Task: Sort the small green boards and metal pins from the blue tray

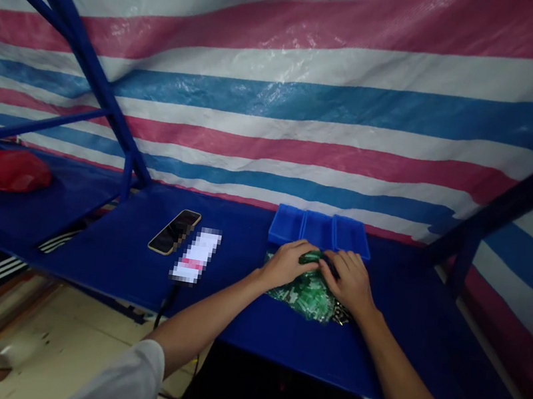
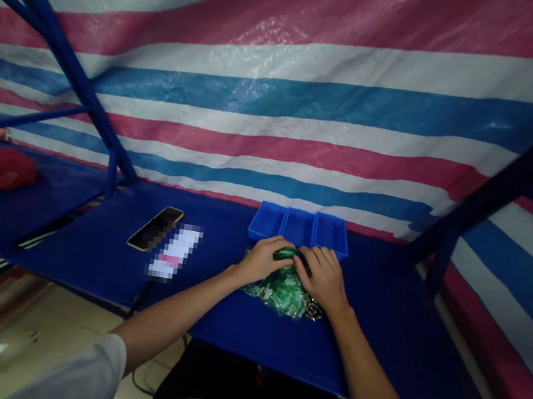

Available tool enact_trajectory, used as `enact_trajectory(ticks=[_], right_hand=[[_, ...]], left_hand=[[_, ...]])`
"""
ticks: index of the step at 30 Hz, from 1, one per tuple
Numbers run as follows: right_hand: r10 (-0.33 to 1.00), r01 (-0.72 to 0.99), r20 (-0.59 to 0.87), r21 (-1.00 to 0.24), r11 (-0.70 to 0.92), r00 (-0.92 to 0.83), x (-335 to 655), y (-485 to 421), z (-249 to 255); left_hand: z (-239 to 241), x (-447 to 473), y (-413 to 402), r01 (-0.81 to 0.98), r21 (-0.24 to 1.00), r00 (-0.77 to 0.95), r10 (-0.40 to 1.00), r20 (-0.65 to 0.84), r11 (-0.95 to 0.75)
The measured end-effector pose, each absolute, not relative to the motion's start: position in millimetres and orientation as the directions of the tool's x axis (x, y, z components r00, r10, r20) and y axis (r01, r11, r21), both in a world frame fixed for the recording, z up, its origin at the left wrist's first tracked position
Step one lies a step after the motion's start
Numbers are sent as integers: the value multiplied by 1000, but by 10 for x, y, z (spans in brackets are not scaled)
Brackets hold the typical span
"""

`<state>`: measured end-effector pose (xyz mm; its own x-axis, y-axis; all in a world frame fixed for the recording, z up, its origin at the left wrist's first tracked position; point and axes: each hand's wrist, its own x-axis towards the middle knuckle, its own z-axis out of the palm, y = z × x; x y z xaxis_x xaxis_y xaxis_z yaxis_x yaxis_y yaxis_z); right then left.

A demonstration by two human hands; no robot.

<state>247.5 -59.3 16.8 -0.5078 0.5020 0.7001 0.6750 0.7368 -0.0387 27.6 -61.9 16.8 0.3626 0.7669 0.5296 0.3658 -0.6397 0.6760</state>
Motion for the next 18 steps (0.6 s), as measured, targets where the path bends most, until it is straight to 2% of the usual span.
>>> enact_trajectory(ticks=[4, 10, 14, 18], right_hand=[[531, 687, 701, -81, 722, -476, 2509, -614, 182], [574, 707, 698, -137, 694, -428, 2545, -588, 163], [595, 716, 690, -160, 680, -411, 2571, -579, 150], [612, 694, 703, -234, 680, -363, 2558, -588, 145]], left_hand=[[214, 282, -655, 335, 711, 350, 783, 515, -618], [204, 323, -660, 307, 781, 218, 839, 498, -544], [143, 351, -667, 311, 778, 160, 837, 524, -547], [162, 360, -694, 319, 762, 133, 823, 553, -564]])
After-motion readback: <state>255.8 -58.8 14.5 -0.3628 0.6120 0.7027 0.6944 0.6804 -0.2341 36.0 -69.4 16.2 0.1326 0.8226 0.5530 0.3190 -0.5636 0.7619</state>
